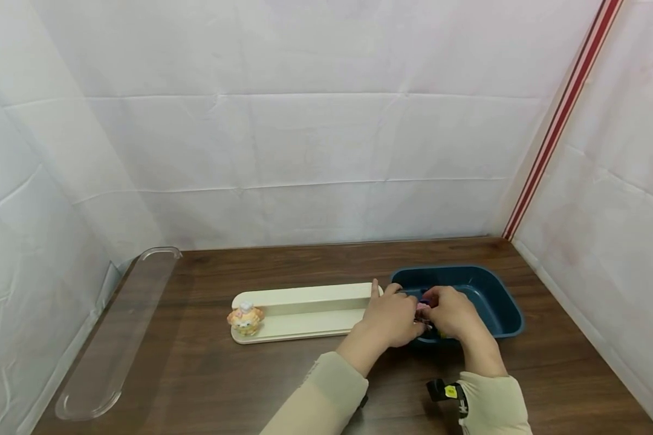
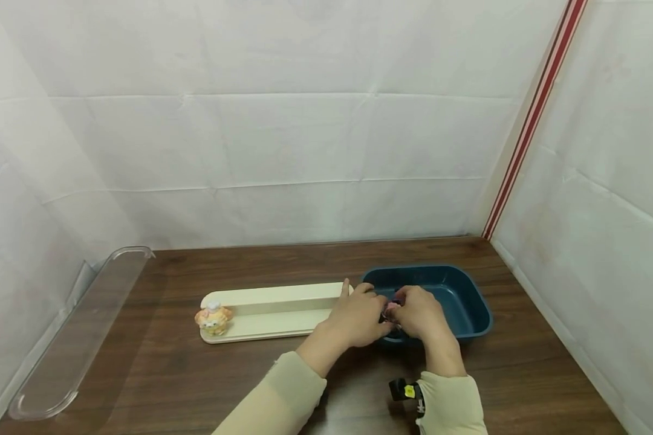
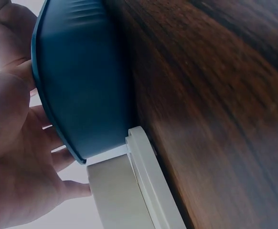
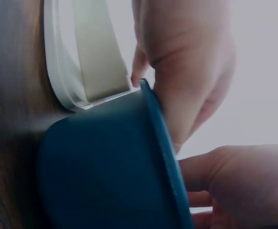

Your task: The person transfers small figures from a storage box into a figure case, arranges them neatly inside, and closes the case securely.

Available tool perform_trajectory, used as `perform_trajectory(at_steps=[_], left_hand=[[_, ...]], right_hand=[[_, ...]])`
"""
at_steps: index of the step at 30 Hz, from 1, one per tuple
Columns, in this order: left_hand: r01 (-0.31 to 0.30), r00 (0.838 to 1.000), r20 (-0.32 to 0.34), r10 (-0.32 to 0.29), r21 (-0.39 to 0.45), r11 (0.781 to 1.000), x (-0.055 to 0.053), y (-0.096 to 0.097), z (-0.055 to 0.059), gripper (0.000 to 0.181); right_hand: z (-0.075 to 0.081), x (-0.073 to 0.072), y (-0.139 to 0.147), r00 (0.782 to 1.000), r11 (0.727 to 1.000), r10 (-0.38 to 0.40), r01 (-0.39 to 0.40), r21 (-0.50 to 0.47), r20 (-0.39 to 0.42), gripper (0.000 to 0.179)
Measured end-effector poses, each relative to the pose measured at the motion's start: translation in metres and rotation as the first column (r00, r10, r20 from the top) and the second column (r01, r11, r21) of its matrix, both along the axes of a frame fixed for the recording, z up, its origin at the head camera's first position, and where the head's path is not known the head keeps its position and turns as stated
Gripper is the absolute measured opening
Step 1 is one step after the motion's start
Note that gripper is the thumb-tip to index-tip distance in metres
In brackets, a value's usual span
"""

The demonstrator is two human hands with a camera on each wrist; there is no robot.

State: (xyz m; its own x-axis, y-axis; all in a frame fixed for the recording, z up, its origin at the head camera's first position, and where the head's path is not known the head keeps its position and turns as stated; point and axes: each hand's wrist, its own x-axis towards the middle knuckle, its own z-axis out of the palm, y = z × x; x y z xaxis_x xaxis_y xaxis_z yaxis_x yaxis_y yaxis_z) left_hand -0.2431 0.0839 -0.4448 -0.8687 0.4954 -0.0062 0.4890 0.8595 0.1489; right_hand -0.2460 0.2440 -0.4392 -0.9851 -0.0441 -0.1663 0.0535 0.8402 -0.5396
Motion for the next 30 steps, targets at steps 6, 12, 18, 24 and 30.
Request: perform_trajectory(at_steps=[6, 12, 18, 24, 30], left_hand=[[-0.025, 0.999, 0.031, 0.025, -0.005, 1.0, -0.001, 0.005, 0.0, 0.047], [-0.051, 0.998, 0.047, 0.051, -0.014, 0.999, -0.004, 0.009, -0.002, 0.054], [-0.057, 0.997, 0.044, 0.058, -0.023, 0.998, -0.006, 0.013, -0.006, 0.054], [-0.058, 0.997, 0.042, 0.058, 0.007, 0.998, -0.006, 0.011, -0.006, 0.054], [-0.053, 0.999, 0.009, 0.053, 0.031, 0.998, -0.002, 0.008, -0.003, 0.055]], right_hand=[[-0.002, -0.002, -0.005, 1.0, 0.999, 0.01, -0.011, 0.038, 0.009, 0.033], [-0.004, -0.004, -0.006, 0.999, 0.999, 0.03, -0.032, 0.043, 0.027, 0.032], [-0.007, -0.005, -0.005, 0.998, 0.998, 0.051, -0.052, 0.034, 0.021, 0.032], [-0.008, -0.005, -0.002, 0.998, 0.998, 0.06, -0.06, -0.006, -0.005, 0.032], [-0.005, -0.003, -0.002, 0.998, 0.998, 0.053, -0.054, -0.044, -0.014, 0.031]])
